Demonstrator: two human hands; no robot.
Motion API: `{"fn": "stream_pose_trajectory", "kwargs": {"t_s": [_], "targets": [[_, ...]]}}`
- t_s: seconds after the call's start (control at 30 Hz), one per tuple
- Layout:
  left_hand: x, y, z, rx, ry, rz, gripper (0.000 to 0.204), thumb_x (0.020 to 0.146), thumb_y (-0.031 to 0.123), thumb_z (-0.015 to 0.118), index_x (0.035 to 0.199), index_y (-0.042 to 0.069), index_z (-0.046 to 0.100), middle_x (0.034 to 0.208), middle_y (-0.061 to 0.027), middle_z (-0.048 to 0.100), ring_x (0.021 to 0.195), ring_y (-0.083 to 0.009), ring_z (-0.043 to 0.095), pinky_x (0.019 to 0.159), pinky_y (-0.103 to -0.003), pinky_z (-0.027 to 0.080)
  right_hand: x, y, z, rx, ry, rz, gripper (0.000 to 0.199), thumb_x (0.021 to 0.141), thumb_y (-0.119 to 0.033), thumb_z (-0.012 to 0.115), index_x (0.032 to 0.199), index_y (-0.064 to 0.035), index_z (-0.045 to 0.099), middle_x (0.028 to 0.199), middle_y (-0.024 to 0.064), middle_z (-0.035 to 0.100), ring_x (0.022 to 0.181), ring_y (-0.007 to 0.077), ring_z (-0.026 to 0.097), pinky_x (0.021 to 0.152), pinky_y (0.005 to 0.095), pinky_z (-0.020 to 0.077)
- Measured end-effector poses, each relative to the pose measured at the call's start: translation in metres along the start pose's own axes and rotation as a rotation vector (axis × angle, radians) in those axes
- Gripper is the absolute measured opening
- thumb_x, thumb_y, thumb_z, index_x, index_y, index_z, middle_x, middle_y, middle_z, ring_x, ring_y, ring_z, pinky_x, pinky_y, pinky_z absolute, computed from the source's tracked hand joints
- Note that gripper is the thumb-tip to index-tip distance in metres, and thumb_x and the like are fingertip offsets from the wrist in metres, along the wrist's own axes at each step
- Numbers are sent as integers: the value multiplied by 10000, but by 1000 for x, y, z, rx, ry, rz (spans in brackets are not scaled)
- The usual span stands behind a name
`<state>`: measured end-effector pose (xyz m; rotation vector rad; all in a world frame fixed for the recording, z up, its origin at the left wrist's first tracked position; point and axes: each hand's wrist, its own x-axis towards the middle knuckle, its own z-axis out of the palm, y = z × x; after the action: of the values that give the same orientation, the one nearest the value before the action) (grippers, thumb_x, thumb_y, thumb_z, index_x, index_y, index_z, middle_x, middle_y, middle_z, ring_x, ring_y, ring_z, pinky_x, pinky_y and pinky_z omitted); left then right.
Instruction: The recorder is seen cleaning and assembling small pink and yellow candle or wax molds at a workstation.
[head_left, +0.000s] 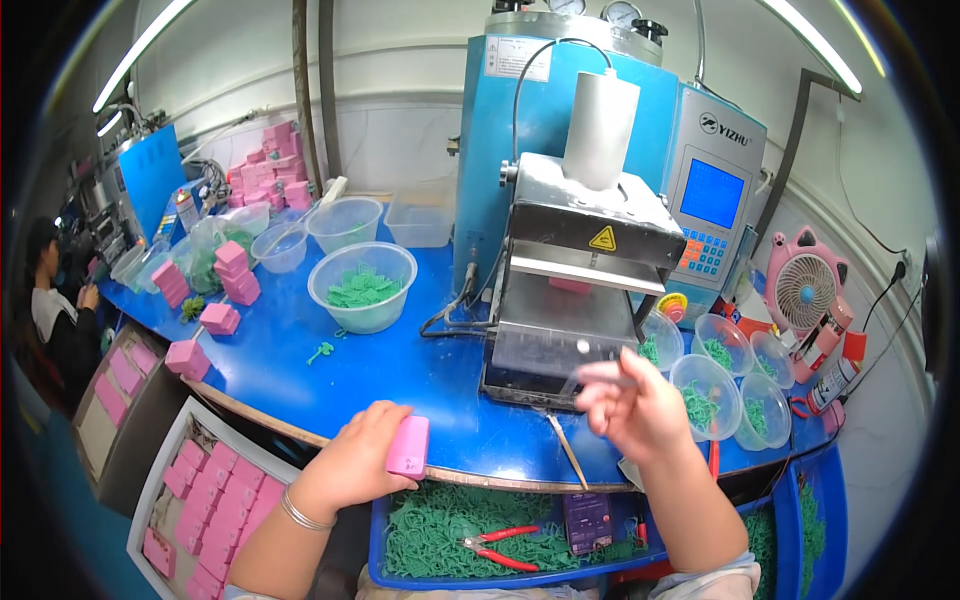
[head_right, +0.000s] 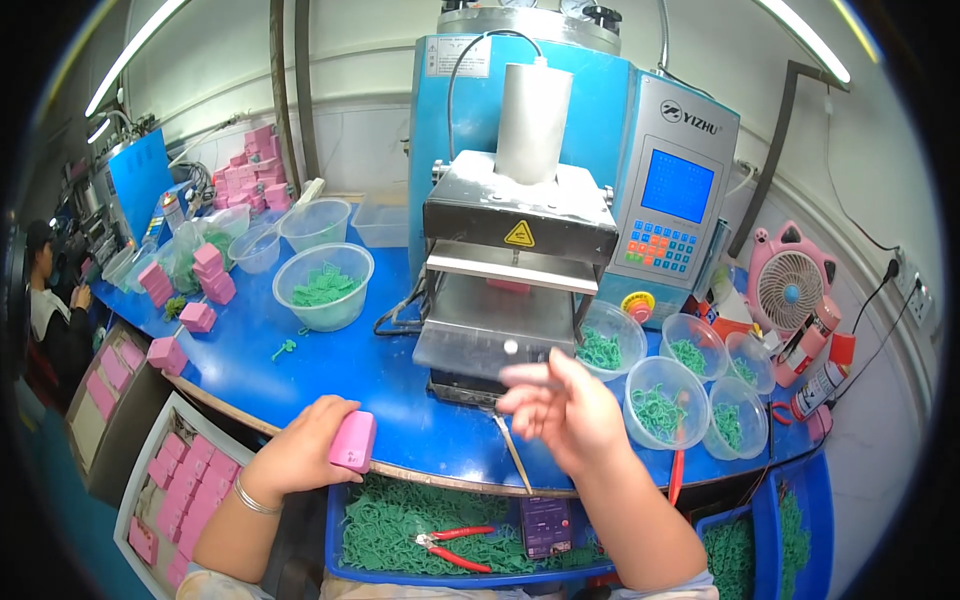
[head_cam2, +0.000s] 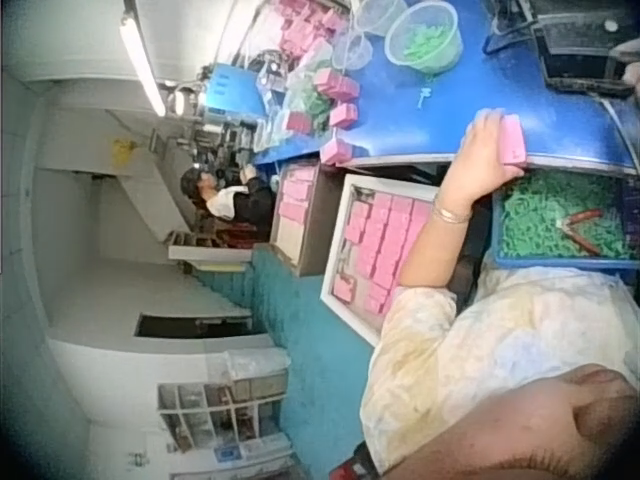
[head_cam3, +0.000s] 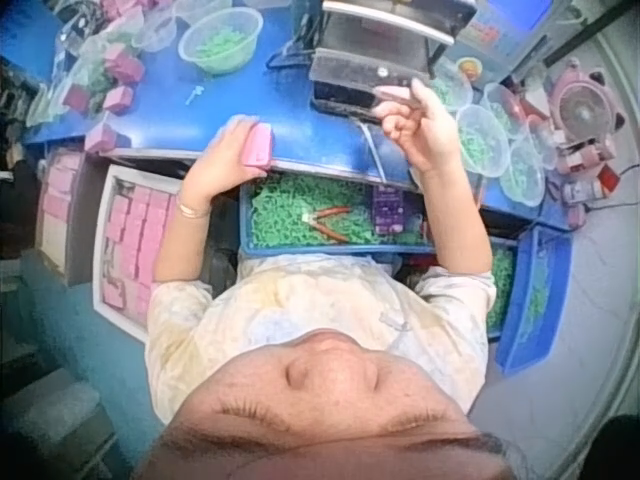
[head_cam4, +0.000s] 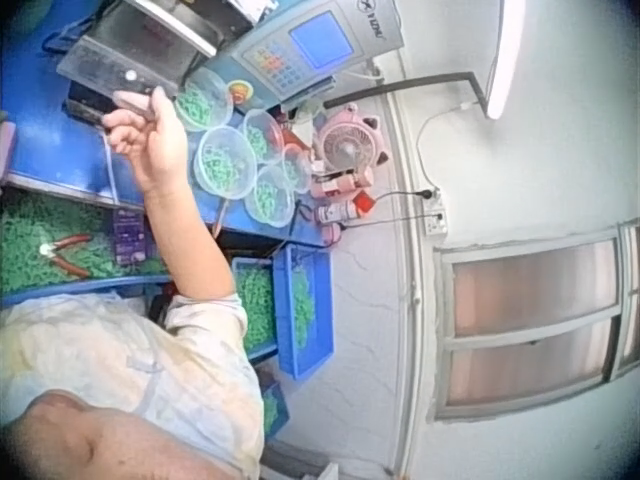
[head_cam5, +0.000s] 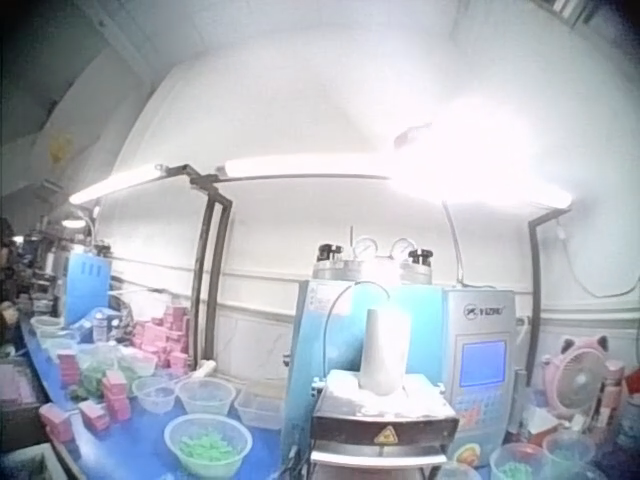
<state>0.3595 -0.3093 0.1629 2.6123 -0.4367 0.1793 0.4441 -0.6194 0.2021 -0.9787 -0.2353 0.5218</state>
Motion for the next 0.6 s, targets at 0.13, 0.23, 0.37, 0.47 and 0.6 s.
{"fn": "stream_pose_trajectory", "kwargs": {"t_s": [0.13,0.23,0.37,0.47,0.6], "targets": [[-10,-5,1,-257,279,-157,844,537,248,863,1205,10,405,1133,-141,464,1042,-270,503,879,-355,432,-62,25,18,43,-144,-4,478,912,-318,434,1258,11,424,1090,295,551,683,273,623,623,306,493],[-17,21,-10,-1261,323,-163,911,541,291,874,1245,14,365,1131,-114,452,1053,-212,491,871,-338,436,-77,37,5,545,-427,99,682,862,-192,480,1424,-71,112,1187,418,419,661,321,627,612,339,515],[-13,50,-19,-492,521,256,981,517,363,876,1255,-36,368,1131,-158,488,1046,-241,489,902,-349,409,-81,36,12,221,-340,311,780,869,-70,465,1436,-128,-67,1082,413,492,623,280,627,601,309,507],[5,66,-16,-193,408,316,1005,487,383,871,1256,-38,380,1185,-181,480,1091,-295,469,913,-362,396,-73,58,14,272,-364,497,778,864,-42,460,1437,-127,-60,1067,392,516,608,267,625,580,302,500],[13,52,5,-306,144,108,904,571,283,837,1278,-25,365,1219,-202,439,1152,-359,416,966,-409,358,-74,83,22,373,-440,620,716,876,-39,447,1440,-101,10,1077,362,533,631,262,627,610,302,497]]}}
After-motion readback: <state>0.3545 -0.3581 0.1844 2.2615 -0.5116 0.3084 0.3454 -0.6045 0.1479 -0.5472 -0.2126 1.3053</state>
